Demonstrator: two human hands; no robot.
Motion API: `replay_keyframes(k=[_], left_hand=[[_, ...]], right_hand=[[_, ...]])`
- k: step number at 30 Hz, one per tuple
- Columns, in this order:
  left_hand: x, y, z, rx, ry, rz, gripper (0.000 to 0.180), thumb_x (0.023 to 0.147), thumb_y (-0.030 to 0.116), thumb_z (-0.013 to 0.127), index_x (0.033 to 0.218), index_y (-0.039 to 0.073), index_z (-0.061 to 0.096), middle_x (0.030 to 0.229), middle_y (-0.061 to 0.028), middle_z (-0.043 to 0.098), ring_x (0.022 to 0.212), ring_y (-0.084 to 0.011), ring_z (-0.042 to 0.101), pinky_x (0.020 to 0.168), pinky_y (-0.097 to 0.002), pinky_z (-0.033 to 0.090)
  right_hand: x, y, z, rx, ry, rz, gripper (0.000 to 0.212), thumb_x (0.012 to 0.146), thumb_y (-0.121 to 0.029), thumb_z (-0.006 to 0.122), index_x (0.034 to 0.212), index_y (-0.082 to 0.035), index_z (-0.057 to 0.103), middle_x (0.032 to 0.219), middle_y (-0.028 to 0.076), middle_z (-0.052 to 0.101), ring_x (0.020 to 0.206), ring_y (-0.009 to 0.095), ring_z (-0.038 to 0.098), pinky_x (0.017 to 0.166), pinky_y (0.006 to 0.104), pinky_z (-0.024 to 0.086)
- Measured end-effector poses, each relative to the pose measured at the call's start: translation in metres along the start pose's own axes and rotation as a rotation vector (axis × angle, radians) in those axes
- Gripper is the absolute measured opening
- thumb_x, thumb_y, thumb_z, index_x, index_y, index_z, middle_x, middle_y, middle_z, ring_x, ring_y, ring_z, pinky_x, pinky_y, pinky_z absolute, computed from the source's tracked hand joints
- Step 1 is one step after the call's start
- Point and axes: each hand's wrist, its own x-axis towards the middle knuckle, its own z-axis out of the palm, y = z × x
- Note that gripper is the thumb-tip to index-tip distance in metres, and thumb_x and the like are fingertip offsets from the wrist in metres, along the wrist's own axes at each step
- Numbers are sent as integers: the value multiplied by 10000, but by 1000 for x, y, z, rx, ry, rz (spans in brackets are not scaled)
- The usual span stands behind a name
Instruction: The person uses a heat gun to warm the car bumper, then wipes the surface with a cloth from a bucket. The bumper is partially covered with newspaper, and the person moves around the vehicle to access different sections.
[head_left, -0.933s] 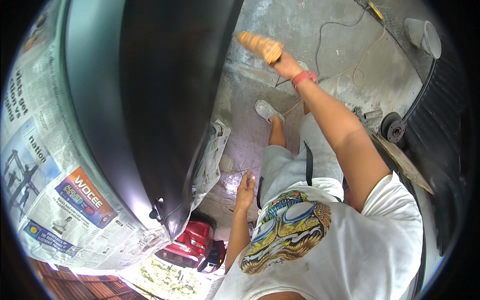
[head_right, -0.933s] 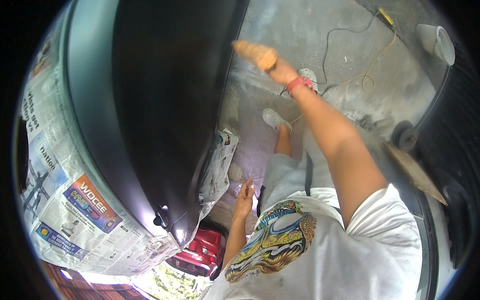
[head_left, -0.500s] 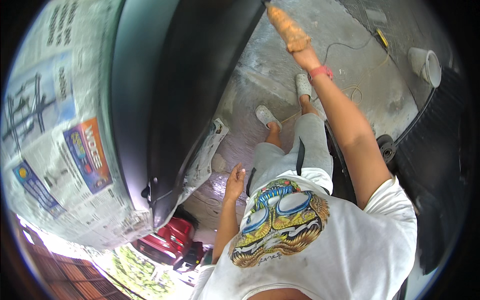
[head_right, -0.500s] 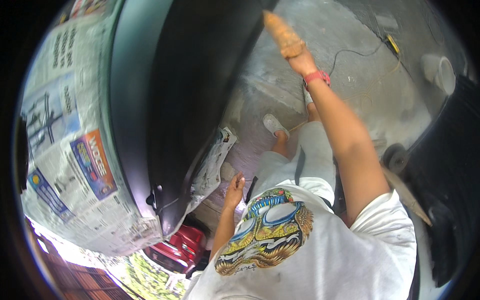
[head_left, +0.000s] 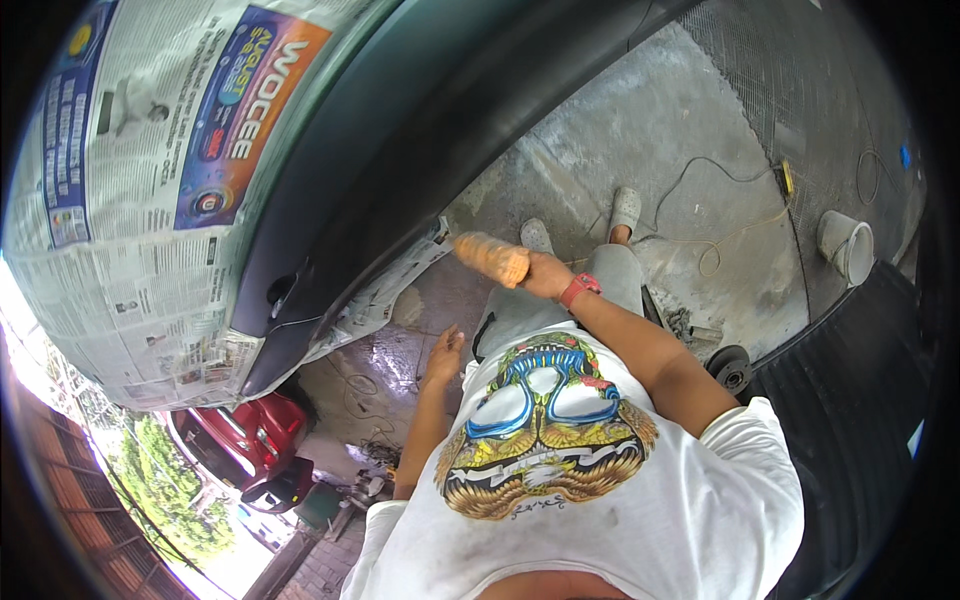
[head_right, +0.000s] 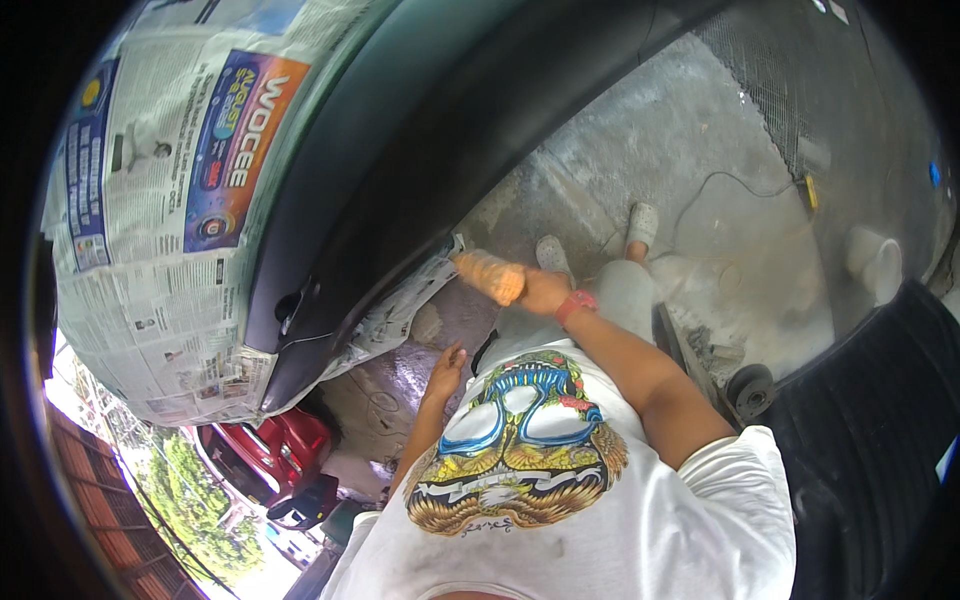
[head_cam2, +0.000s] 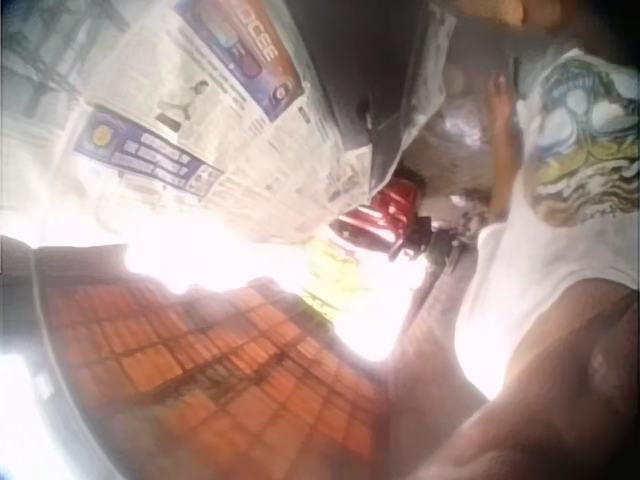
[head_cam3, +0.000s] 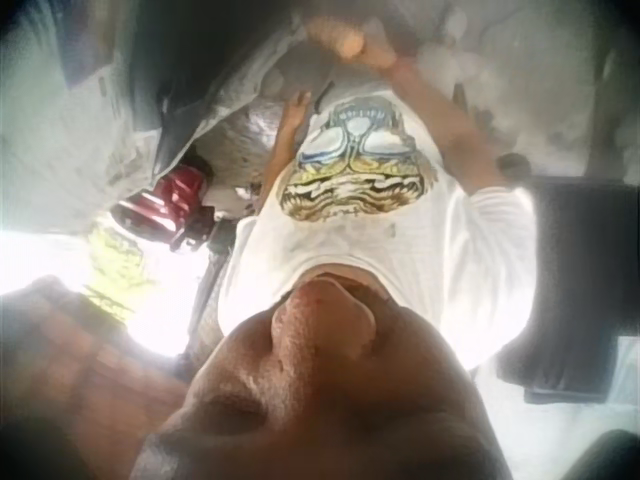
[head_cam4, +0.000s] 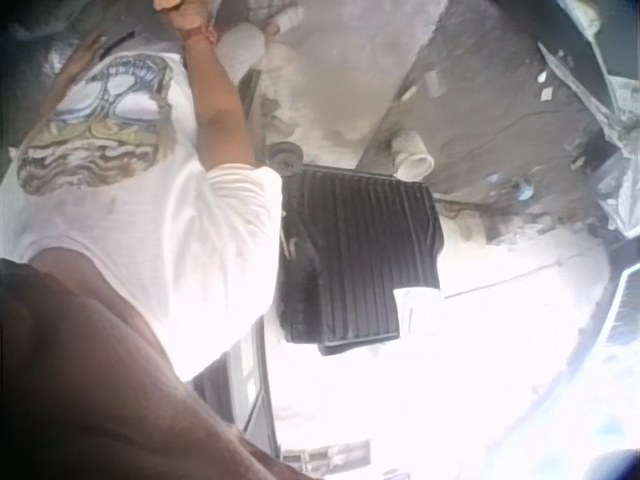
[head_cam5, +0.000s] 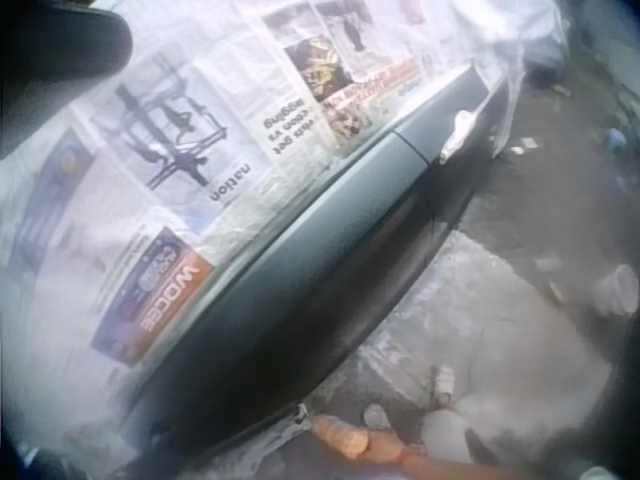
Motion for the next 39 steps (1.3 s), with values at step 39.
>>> replay_keyframes(k=[39], left_hand=[[-4,-28,135,-279,79,-66,601,1040,502,533,1514,132,508,1507,-175,547,1410,-311,509,1164,-417,380]], right_hand=[[-79,-99,-189,-54,182,-154,525,878,-144,769,1347,-12,575,1276,82,654,1160,215,615,1006,357,483]])
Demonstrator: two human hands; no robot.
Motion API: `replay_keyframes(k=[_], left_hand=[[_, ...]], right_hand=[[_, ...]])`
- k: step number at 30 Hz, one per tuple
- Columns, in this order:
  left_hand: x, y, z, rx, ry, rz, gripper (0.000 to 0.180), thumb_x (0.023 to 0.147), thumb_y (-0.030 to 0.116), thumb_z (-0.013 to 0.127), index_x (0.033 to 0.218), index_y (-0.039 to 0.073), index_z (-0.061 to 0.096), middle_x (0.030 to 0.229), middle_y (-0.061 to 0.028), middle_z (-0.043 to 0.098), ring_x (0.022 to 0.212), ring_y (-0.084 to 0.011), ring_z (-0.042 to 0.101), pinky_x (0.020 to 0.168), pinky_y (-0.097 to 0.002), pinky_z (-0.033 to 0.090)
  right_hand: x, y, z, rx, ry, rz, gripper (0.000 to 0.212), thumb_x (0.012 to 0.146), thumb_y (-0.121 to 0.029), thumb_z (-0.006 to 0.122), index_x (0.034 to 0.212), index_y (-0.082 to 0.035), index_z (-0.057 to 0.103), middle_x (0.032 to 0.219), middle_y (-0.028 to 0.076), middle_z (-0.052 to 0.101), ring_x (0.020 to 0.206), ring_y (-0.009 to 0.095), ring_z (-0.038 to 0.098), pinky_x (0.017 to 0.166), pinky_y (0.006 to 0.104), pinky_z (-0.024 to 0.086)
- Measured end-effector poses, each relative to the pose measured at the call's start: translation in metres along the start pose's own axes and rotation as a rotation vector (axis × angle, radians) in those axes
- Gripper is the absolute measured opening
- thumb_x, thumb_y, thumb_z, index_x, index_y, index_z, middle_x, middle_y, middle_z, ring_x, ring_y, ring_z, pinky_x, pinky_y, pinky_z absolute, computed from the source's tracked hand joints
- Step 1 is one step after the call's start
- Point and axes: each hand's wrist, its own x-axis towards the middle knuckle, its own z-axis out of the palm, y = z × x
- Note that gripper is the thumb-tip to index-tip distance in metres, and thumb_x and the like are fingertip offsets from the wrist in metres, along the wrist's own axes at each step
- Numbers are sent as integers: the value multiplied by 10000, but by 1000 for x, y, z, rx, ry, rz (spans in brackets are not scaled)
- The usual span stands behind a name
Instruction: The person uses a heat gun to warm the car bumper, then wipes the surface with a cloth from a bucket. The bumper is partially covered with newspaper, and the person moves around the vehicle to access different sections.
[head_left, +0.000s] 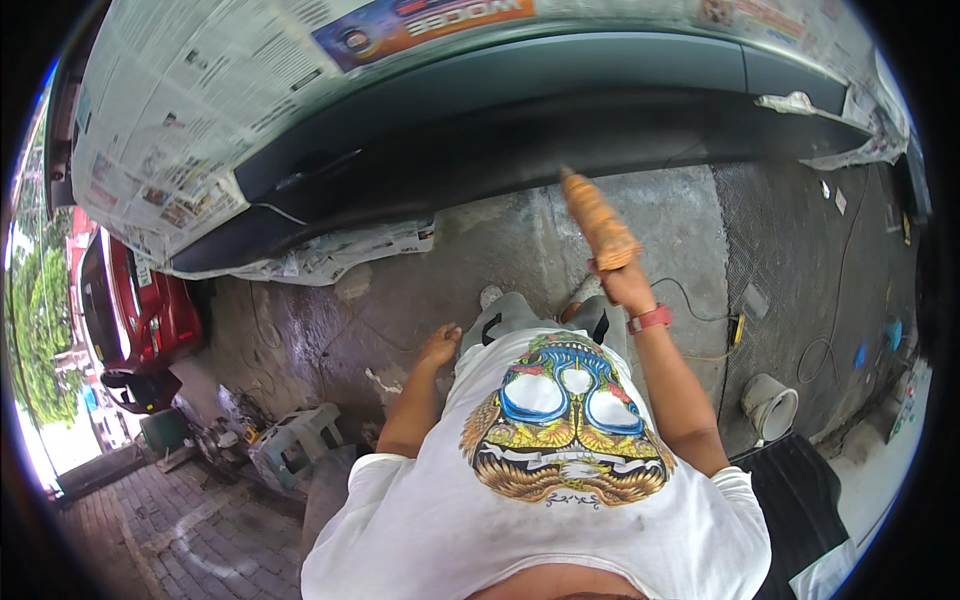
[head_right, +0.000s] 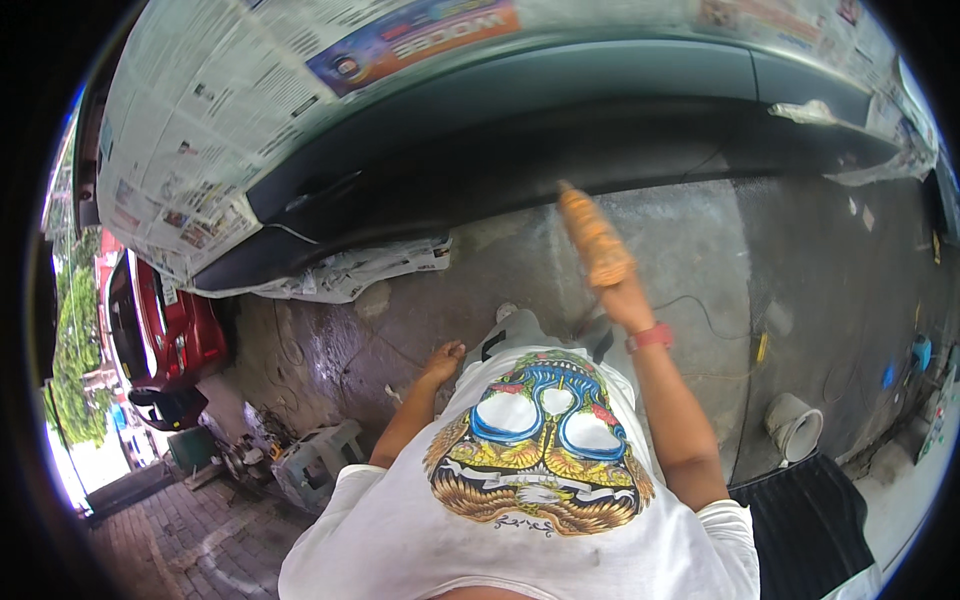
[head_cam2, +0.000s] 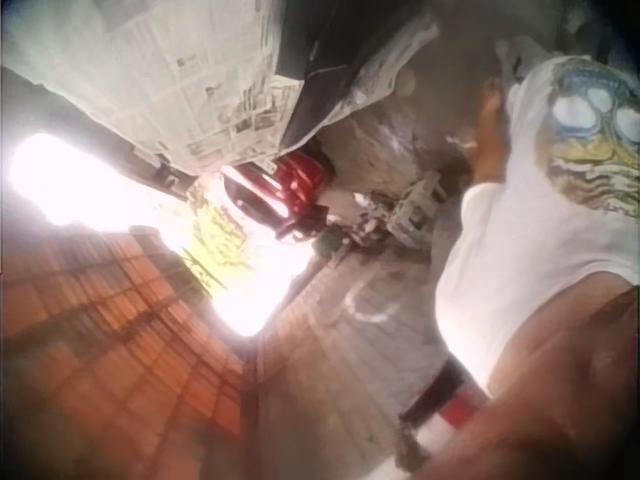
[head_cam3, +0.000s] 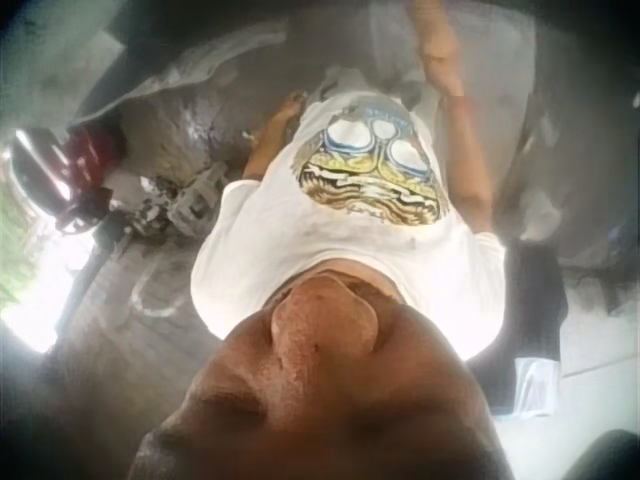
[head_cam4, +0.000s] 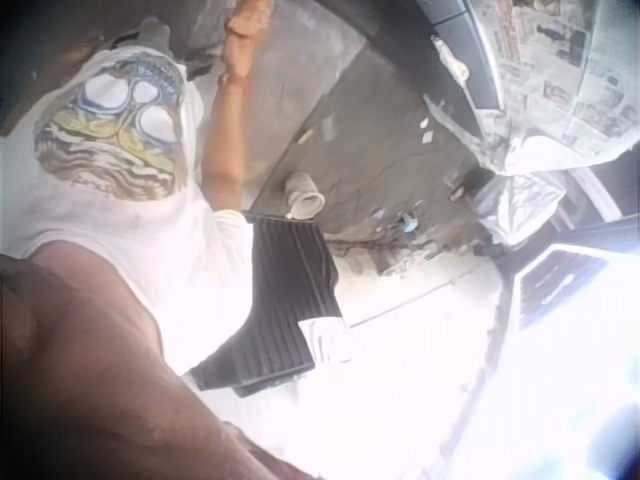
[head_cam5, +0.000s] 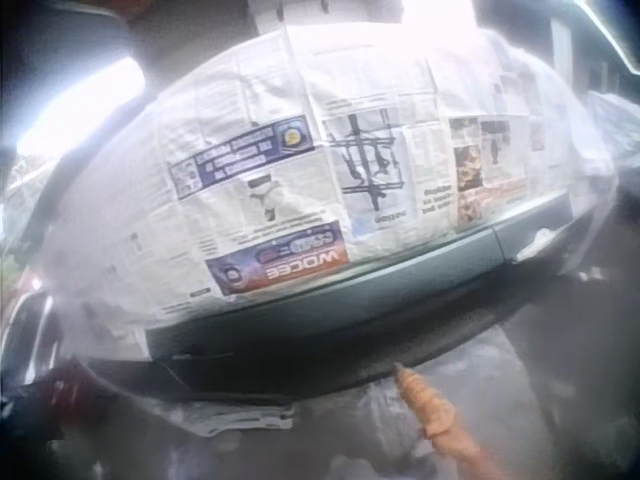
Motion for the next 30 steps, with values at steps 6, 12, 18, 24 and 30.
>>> replay_keyframes(k=[6,12,18,24,30], left_hand=[[9,-69,-25,-239,84,57,599,1033,479,559,1484,86,530,1511,-196,536,1399,-338,513,1169,-423,379],[21,-191,-16,-257,129,-75,533,1031,420,568,1416,53,596,1435,-239,585,1369,-351,540,1141,-430,409],[38,-286,-19,80,-211,33,539,1037,468,519,1337,44,661,1393,-266,606,1371,-388,528,1131,-468,415],[69,-288,-17,-150,-35,-156,619,1050,549,457,1376,50,620,1422,-211,606,1369,-366,536,1132,-454,418],[91,-182,-98,-471,36,-5,564,1040,460,564,1439,61,570,1447,-154,608,1379,-296,542,1144,-396,410]], right_hand=[[14,-52,141,-35,-269,-101,597,855,-123,750,1406,-4,554,1394,191,619,1308,292,584,1098,376,448],[33,-123,255,-16,-466,-23,554,861,-144,774,1367,-17,586,1285,161,687,1208,282,646,1033,374,490],[34,-166,288,330,-409,178,419,911,-73,731,1305,-7,605,1044,55,691,930,132,643,827,307,527],[0,-140,220,119,153,128,321,907,-51,726,1206,-33,613,1040,35,654,906,153,639,815,317,528],[-41,-102,153,299,569,80,279,894,-19,726,1156,-26,629,1009,43,660,886,167,637,830,330,519]])
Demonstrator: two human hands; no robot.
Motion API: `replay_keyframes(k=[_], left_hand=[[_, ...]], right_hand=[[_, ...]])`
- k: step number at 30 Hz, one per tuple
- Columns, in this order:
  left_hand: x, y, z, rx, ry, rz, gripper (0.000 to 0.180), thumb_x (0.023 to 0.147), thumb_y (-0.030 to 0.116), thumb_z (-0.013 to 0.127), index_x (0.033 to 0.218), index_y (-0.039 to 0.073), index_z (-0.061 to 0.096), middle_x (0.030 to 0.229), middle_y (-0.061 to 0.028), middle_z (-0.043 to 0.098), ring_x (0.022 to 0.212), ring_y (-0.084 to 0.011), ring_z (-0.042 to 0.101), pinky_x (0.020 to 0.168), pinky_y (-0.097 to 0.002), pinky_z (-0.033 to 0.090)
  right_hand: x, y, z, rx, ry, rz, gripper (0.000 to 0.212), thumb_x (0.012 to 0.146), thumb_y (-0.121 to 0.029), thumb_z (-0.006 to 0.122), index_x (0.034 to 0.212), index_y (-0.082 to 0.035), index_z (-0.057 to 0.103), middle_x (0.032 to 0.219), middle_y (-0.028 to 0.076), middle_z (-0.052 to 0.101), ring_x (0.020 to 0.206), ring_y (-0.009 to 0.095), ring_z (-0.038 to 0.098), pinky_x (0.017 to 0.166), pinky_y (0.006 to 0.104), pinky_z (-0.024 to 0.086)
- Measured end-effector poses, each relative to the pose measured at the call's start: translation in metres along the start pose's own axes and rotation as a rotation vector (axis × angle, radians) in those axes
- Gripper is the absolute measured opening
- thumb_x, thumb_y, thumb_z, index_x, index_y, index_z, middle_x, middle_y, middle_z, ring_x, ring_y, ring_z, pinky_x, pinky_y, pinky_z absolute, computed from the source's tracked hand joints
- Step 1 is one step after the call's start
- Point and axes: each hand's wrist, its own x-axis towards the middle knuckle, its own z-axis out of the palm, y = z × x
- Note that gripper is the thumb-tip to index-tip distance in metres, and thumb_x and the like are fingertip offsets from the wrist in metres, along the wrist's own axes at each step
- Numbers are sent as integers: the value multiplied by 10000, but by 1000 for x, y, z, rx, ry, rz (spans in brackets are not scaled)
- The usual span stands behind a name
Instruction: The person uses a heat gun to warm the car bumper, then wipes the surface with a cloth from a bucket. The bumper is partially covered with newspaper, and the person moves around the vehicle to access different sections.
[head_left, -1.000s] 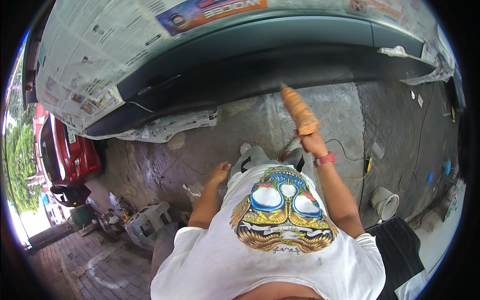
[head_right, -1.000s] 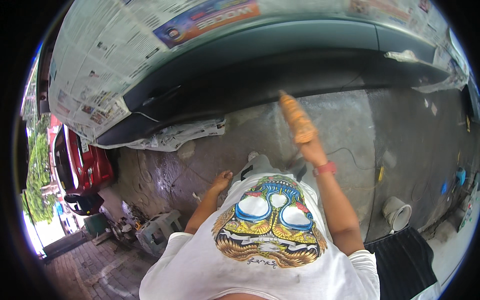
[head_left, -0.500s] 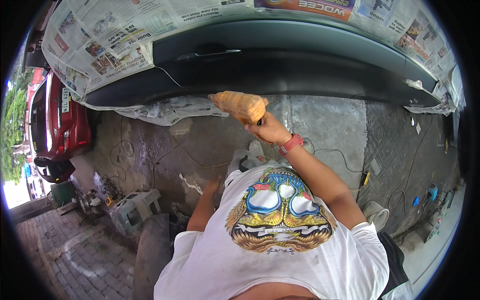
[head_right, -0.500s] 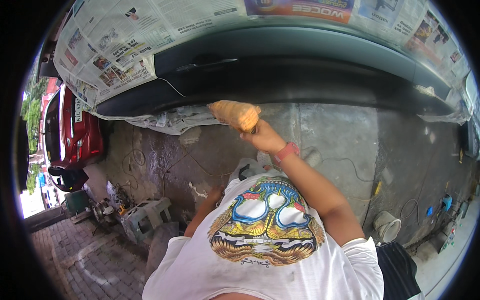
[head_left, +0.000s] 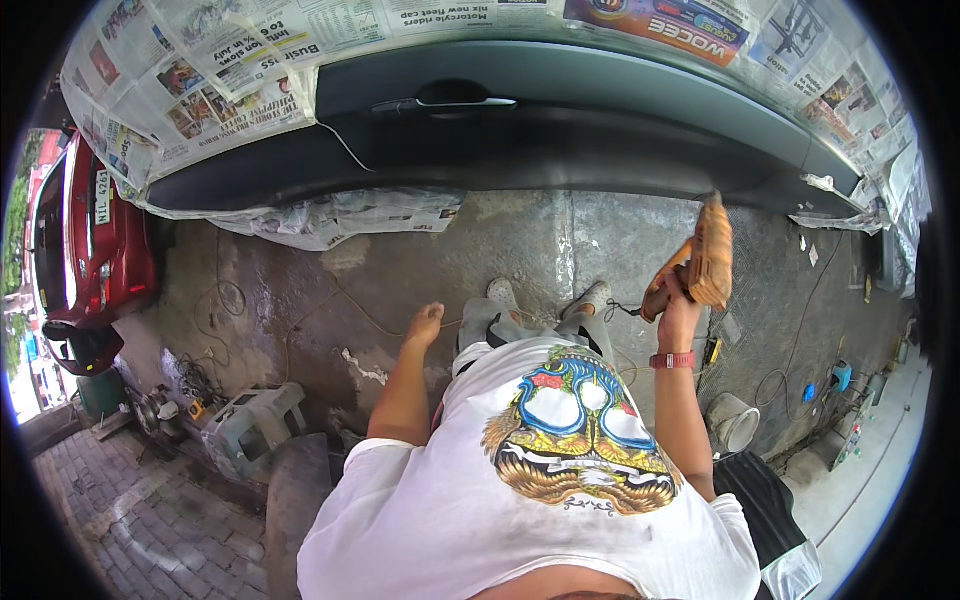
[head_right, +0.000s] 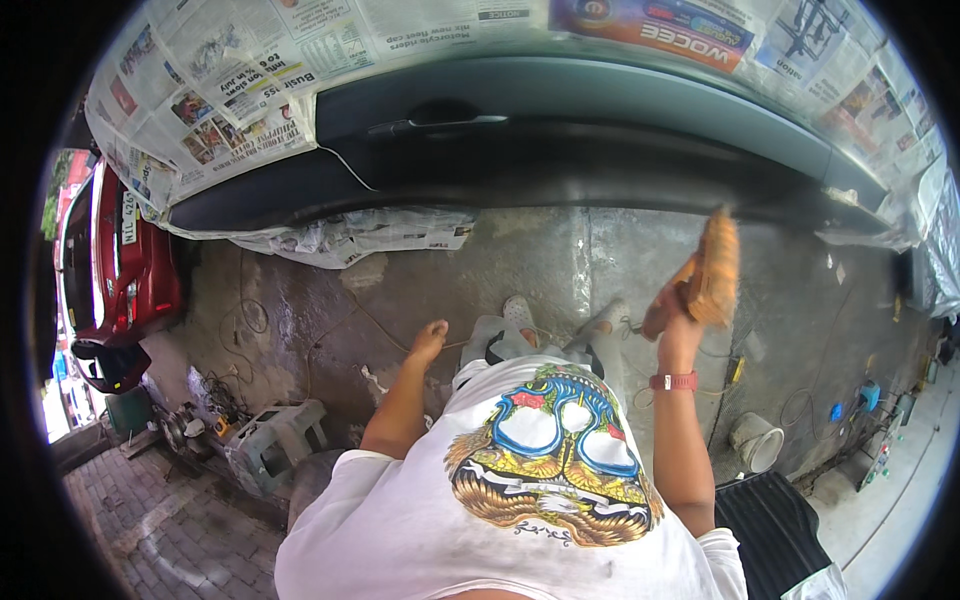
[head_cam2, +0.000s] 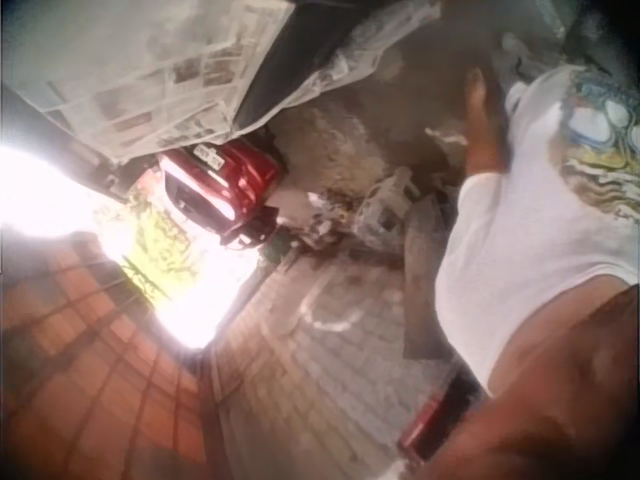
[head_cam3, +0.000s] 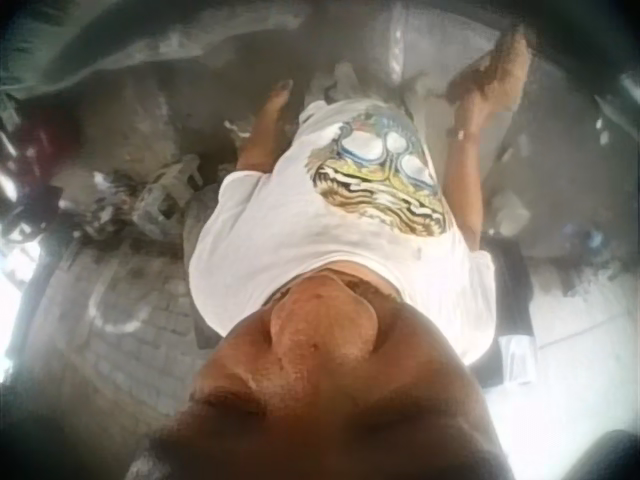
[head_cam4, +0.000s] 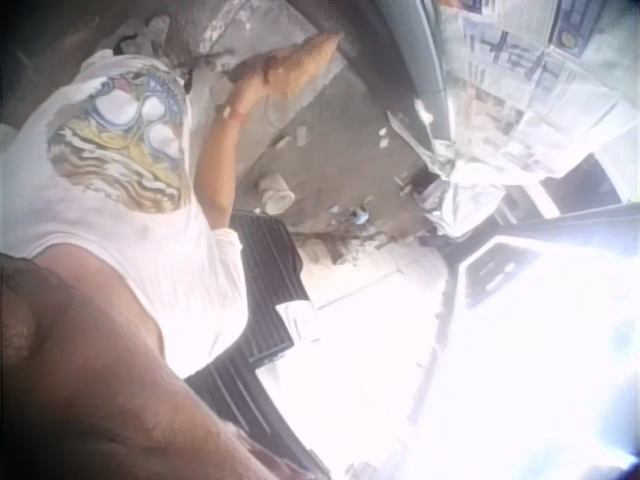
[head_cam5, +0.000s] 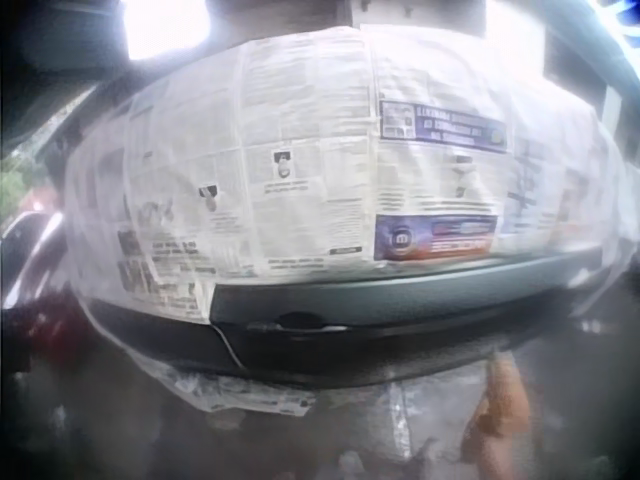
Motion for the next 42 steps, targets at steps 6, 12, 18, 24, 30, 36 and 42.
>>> replay_keyframes(k=[6,12,18,24,30,36,42], left_hand=[[26,34,1,49,4,135,531,1043,425,591,1435,67,581,1403,-124,637,1196,-255,636,1025,-374,479],[30,-25,11,139,-37,87,630,1056,548,447,1480,92,544,1505,-141,557,1419,-323,493,1198,-391,333],[-17,-58,11,218,-59,-5,607,1036,505,488,1473,89,552,1504,-212,532,1419,-380,478,1187,-438,344],[-13,-105,22,221,-135,30,573,1033,437,500,1456,54,559,1490,-231,543,1403,-389,497,1157,-461,380],[-13,-61,25,63,-174,-156,563,1035,439,533,1432,43,584,1450,-184,597,1352,-323,556,1126,-413,417],[38,-51,27,96,-56,-33,544,1027,432,601,1417,52,593,1373,-142,645,1152,-274,671,1032,-397,491],[27,37,64,-3,-19,-28,512,1022,430,628,1419,108,598,1339,-79,664,1105,-239,676,928,-380,528]], right_hand=[[-15,-17,38,-222,-122,-71,411,896,-70,753,1282,-44,614,1182,49,648,1078,178,621,966,349,496],[-36,-36,138,-410,-683,-497,491,926,-101,735,1372,5,560,1288,119,649,1184,220,619,1036,359,488],[-56,-86,209,-259,-969,-288,454,942,-143,745,1346,-10,585,1264,93,673,1159,193,633,1012,351,506],[-43,-130,211,-22,-912,-147,371,957,-173,742,1272,-20,619,1031,17,677,862,95,604,793,292,506],[-1,-136,145,153,-660,-24,178,988,-125,693,1134,-37,641,948,6,639,785,107,596,731,285,498],[47,-133,53,196,-411,-35,245,987,-80,672,1210,-26,586,983,31,639,780,133,624,694,291,518],[107,-131,-48,206,-176,-96,270,980,-95,687,1217,-21,579,959,43,640,747,141,627,662,295,518]])
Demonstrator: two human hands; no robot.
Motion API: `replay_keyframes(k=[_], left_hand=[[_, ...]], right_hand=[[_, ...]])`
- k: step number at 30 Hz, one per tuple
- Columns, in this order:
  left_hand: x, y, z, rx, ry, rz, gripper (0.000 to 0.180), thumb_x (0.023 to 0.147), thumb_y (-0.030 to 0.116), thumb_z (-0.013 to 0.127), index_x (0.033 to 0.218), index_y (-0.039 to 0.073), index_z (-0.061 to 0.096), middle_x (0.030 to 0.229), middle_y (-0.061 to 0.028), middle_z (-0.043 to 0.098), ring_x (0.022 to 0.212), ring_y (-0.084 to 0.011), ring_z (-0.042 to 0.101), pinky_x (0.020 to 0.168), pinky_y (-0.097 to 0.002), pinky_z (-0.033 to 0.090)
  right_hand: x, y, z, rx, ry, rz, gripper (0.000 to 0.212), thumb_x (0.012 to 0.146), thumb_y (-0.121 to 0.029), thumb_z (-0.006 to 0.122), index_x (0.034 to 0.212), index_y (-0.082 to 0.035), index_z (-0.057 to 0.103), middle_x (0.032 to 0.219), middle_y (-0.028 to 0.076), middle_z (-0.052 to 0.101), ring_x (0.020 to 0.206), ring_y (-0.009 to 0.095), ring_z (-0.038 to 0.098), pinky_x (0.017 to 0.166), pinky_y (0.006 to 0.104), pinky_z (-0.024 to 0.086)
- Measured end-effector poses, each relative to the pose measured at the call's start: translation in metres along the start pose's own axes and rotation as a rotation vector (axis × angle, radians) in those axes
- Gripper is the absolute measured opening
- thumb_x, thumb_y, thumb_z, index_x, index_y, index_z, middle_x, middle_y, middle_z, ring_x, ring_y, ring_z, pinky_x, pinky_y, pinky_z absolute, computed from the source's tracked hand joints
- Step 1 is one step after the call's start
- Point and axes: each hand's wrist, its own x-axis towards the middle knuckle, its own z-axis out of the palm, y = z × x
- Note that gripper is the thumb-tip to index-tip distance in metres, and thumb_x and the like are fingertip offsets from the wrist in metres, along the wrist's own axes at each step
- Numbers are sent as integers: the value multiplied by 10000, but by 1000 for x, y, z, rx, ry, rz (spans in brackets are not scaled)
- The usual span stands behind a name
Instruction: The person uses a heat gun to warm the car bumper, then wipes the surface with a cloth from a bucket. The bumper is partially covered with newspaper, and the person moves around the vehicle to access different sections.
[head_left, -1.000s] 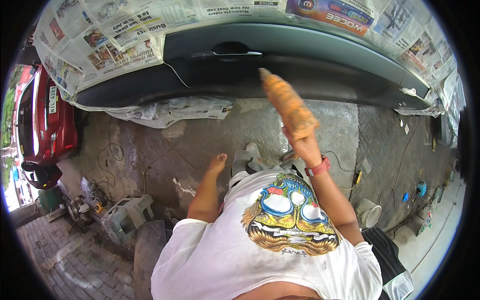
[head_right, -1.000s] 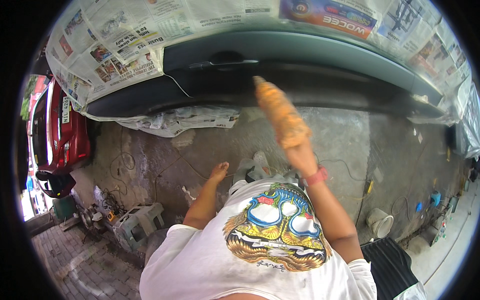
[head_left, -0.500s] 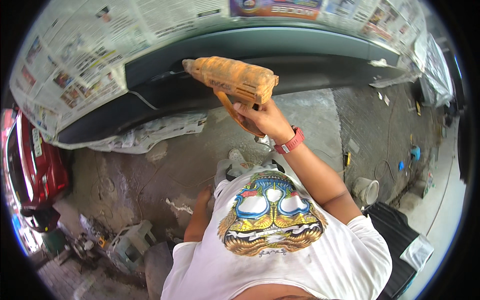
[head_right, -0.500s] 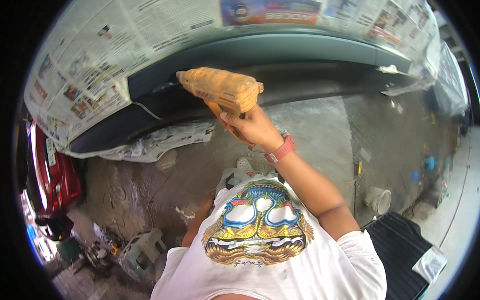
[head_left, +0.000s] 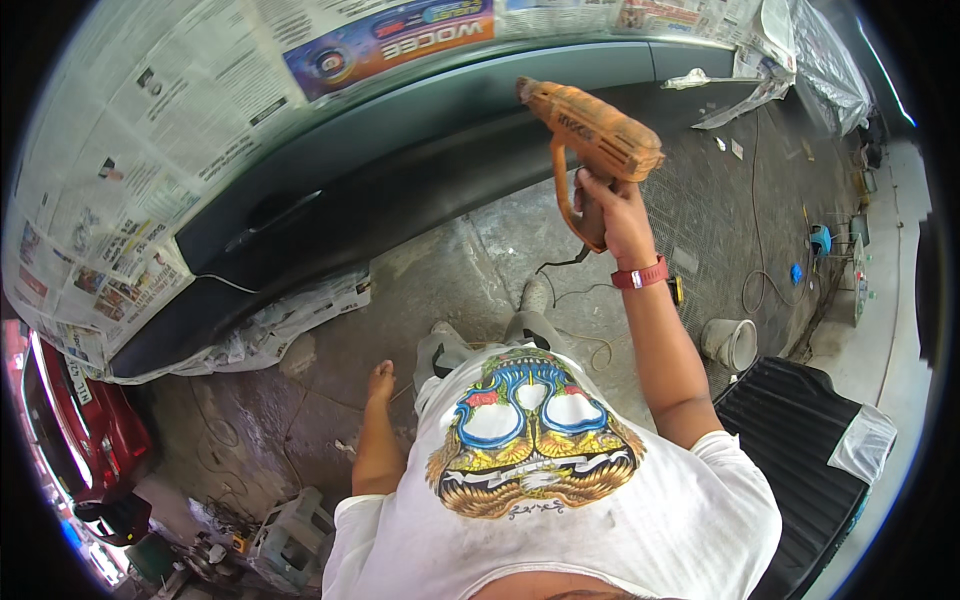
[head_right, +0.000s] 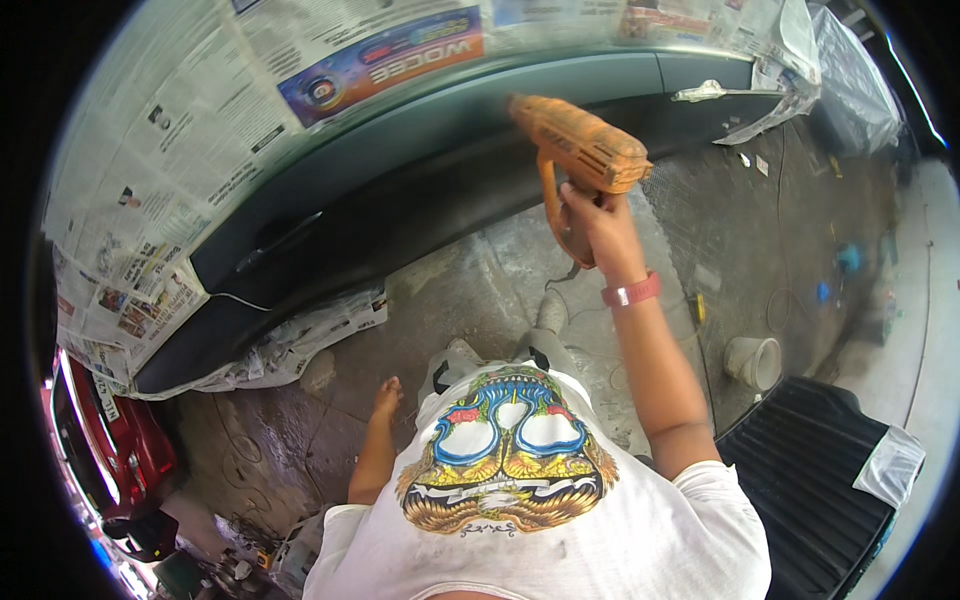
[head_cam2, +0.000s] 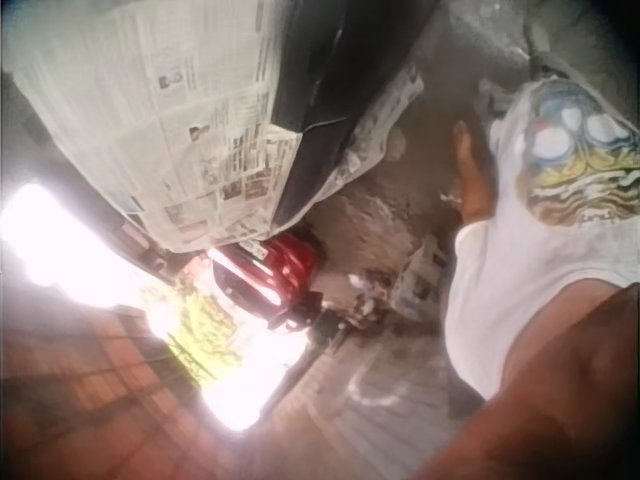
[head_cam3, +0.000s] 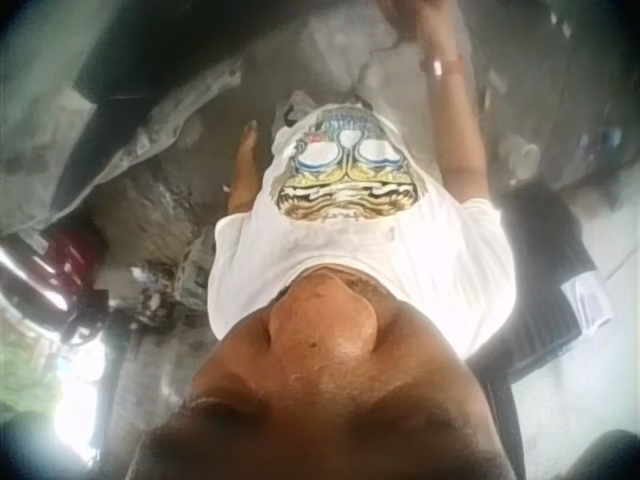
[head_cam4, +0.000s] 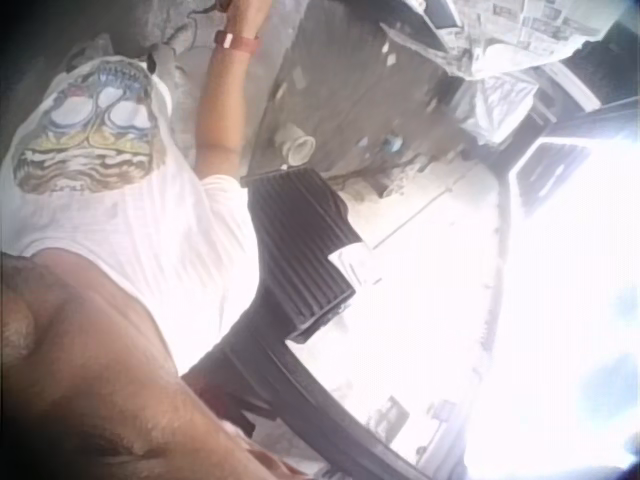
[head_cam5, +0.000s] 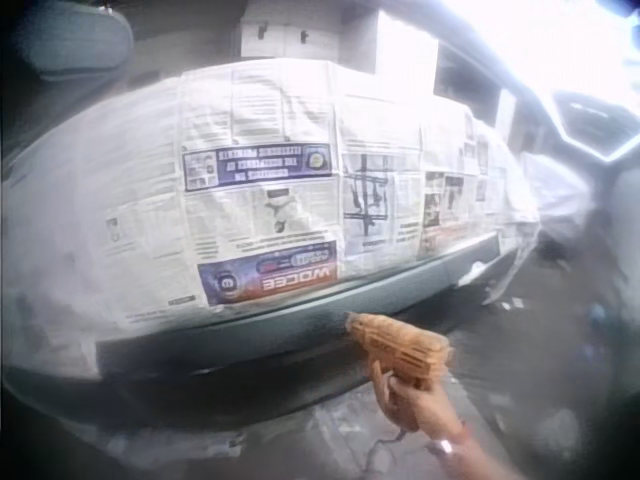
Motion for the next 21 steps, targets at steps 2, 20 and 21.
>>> replay_keyframes(k=[2,20,21], left_hand=[[-19,28,19,8,4,0,510,1021,418,637,1406,85,610,1358,-88,657,1127,-254,674,951,-384,536],[-41,-15,120,12,-85,-46,491,1018,432,621,1387,107,638,1370,-130,665,1208,-267,644,1061,-388,463],[-33,-27,115,1,-67,-55,494,1019,433,618,1391,108,635,1371,-129,663,1203,-267,644,1059,-388,464]], right_hand=[[12,-13,-30,8,42,0,275,977,-104,693,1214,-20,581,947,42,642,739,138,625,659,295,516],[137,-6,-244,-7,369,-49,300,943,-142,742,1184,-18,614,904,46,658,743,156,636,662,296,532],[141,10,-249,16,404,-48,302,943,-143,741,1184,-17,611,918,48,658,762,158,641,675,302,535]])
